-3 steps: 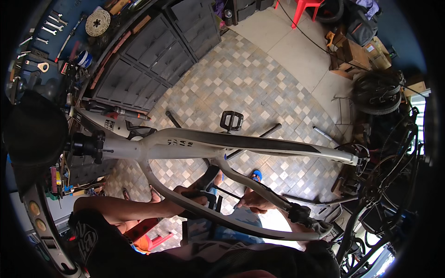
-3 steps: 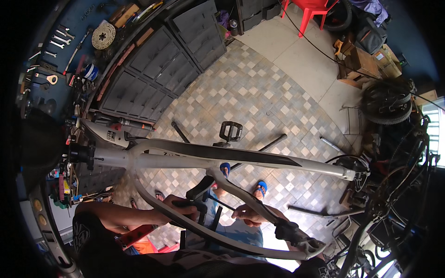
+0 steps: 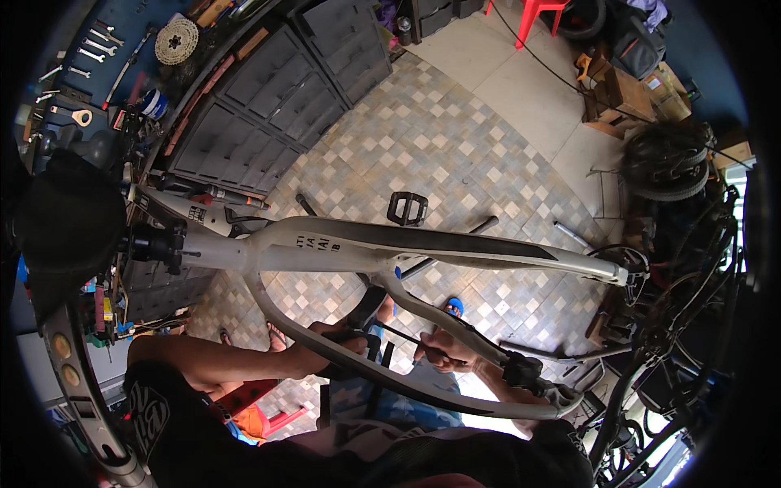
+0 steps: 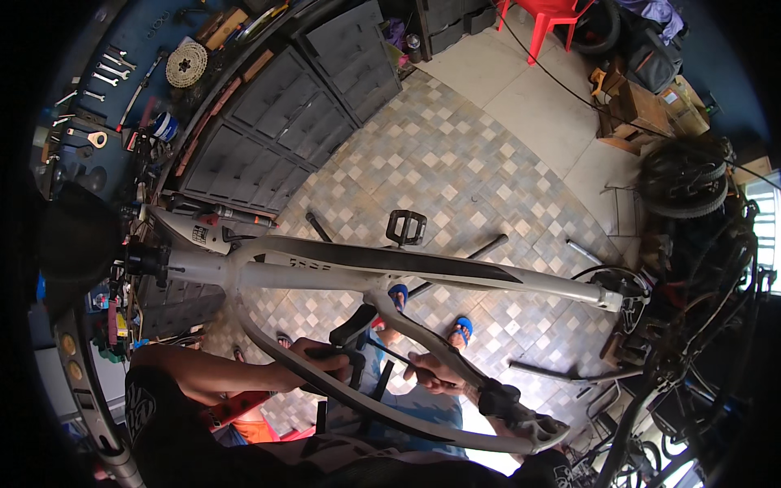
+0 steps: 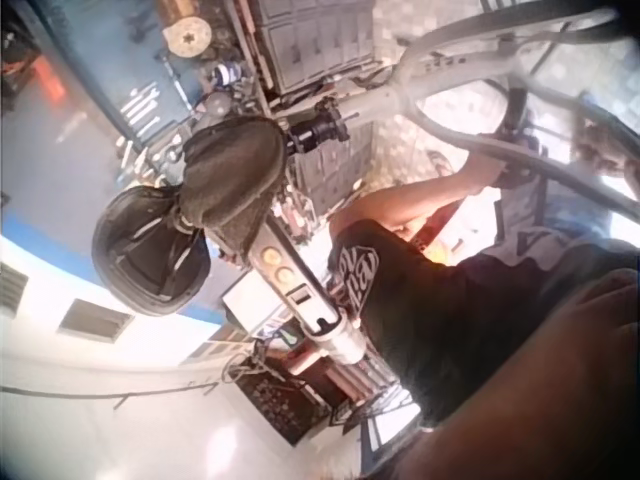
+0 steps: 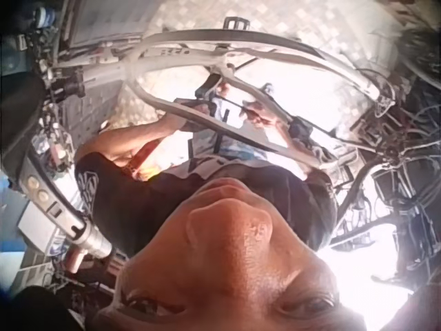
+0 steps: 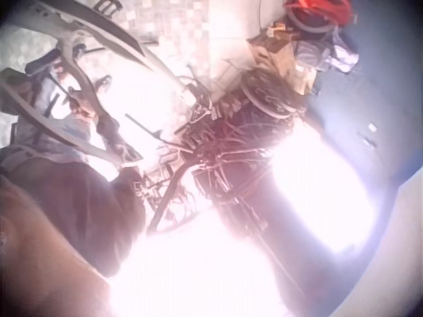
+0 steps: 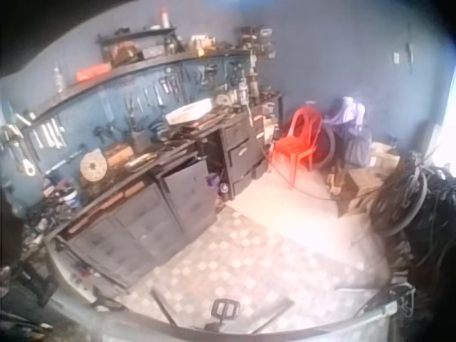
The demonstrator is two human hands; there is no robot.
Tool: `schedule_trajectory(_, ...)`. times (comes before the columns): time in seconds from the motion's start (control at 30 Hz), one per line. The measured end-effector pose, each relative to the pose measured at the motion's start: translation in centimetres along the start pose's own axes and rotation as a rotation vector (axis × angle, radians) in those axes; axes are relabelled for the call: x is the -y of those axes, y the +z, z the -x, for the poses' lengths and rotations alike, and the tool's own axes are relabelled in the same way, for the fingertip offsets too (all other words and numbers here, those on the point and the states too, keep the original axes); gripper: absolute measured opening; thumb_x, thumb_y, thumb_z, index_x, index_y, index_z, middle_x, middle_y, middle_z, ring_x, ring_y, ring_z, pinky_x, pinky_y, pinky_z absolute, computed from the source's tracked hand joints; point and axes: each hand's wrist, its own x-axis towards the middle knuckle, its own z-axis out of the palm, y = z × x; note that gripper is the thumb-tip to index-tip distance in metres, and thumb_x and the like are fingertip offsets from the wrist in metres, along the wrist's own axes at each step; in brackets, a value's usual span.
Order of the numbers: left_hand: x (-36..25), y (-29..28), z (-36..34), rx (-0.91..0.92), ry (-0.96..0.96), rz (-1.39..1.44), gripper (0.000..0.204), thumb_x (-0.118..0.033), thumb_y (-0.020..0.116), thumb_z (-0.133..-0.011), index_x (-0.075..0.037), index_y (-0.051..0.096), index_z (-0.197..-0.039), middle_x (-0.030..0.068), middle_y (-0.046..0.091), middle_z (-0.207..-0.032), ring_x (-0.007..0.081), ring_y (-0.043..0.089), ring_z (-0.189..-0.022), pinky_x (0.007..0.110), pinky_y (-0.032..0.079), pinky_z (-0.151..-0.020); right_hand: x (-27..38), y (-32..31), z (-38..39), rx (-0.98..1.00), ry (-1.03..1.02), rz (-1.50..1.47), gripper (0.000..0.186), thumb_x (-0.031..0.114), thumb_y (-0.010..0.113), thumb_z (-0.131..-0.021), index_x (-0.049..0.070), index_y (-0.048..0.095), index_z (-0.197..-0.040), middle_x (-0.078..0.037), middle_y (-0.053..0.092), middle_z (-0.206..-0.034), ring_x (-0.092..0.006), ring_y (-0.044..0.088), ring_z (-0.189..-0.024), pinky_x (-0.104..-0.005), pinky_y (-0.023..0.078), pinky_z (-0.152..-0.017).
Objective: The person removes the crankset from a bicycle using a pedal wrench and a crank puller. They loosen the pedal, extract the crank arm, and then remove the chainring from the bottom bracket spindle. The removed parts are placed on a nearby workbench.
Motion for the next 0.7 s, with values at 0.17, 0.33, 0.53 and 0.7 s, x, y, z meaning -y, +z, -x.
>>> schedule_trajectory(0.17, 0.1, 3.0, -1.4, -0.056, -0.092, 0.084, 0.029, -0.035, 0.073, -0.097, -0.006, 0.072, -0.103, -0.0023, 0.069, -0.086, 0.0049, 0.06, -0.078, 0.025, 0.049, -0.073, -0.7, 3.4, 2.6, -0.113, -0.237, -0.667, 0.048, 0.036, 0.054, -0.106, 0.004, 0.051, -0.141, -0.006, 0.063, -0.099, -0.0201, 0.065, -0.087, -0.0358, 0.055, -0.071)
schedule_trajectory(0.33, -0.8, 4.9, -0.3, -0.173, -0.059, 0.116, 0.036, -0.039, 0.07, -0.098, -0.005, 0.069, -0.087, 0.0014, 0.066, -0.078, 0.0094, 0.062, -0.071, 0.026, 0.051, -0.066, -0.2, 6.2, 1.3, -0.276, -0.31, -0.623, 0.048, 0.028, 0.054, -0.106, 0.011, 0.042, -0.149, -0.011, 0.063, -0.109, -0.0251, 0.065, -0.091, -0.0413, 0.053, -0.078)
schedule_trajectory(0.53, -1.7, 6.5, -1.1, -0.096, 0.009, -0.074, 0.044, -0.045, 0.065, -0.1, -0.005, 0.064, -0.119, -0.0018, 0.063, -0.093, 0.0064, 0.059, -0.08, 0.025, 0.05, -0.069, 1.7, 10.9, -2.0, -0.669, -0.304, -0.529, 0.045, 0.021, 0.053, -0.104, 0.01, 0.047, -0.147, -0.012, 0.066, -0.1, -0.0212, 0.065, -0.088, -0.0345, 0.052, -0.073)
schedule_trajectory(0.7, -0.9, 7.1, -1.4, -0.155, 0.087, -0.075, 0.046, -0.045, 0.064, -0.101, -0.007, 0.061, -0.126, -0.0019, 0.063, -0.095, 0.0052, 0.056, -0.082, 0.023, 0.046, -0.069, 2.5, 12.6, -3.9, -0.692, -0.427, -0.321, 0.045, 0.01, 0.052, -0.102, 0.003, 0.05, -0.146, -0.018, 0.07, -0.113, -0.0179, 0.069, -0.094, -0.0292, 0.054, -0.077)
